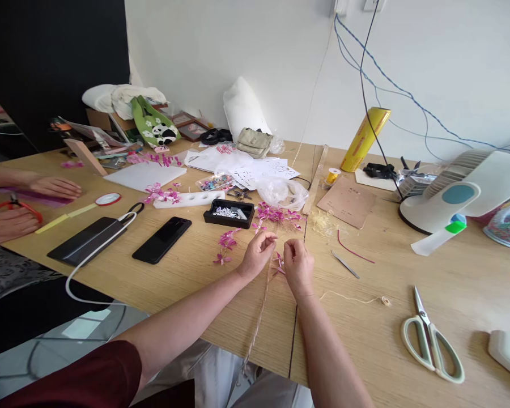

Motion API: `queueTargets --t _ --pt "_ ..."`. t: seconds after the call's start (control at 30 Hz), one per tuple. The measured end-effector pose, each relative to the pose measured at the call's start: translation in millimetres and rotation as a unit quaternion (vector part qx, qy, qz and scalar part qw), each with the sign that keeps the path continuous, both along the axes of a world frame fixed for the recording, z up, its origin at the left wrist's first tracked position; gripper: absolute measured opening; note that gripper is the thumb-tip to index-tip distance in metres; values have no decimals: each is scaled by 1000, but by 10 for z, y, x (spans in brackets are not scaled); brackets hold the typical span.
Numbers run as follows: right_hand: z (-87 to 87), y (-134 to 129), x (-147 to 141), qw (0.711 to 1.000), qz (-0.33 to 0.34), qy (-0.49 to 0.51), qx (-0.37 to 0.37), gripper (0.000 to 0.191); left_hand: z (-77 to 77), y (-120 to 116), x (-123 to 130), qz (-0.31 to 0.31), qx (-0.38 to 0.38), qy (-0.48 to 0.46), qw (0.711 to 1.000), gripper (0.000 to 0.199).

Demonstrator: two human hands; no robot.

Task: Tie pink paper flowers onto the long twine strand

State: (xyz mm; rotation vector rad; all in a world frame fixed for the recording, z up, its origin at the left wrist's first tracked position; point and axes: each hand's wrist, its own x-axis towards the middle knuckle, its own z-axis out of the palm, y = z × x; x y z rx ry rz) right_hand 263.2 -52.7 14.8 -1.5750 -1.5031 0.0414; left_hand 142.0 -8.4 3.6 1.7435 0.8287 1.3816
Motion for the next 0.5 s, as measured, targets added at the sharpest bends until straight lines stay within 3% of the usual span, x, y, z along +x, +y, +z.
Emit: queueTargets --t 0.13,0.27,0.5 --pt "-13 7 5 1000 0 -24 12 14 78 -67 -24 -37 -25 -4 999 20" --pt "-39 17 -12 999 7 -50 12 14 69 -48 25 -102 -140 -84 981 27" --pt "-64 26 -24 1000 21 -16 -3 13 2 17 89 -115 -215 -146 959 31"
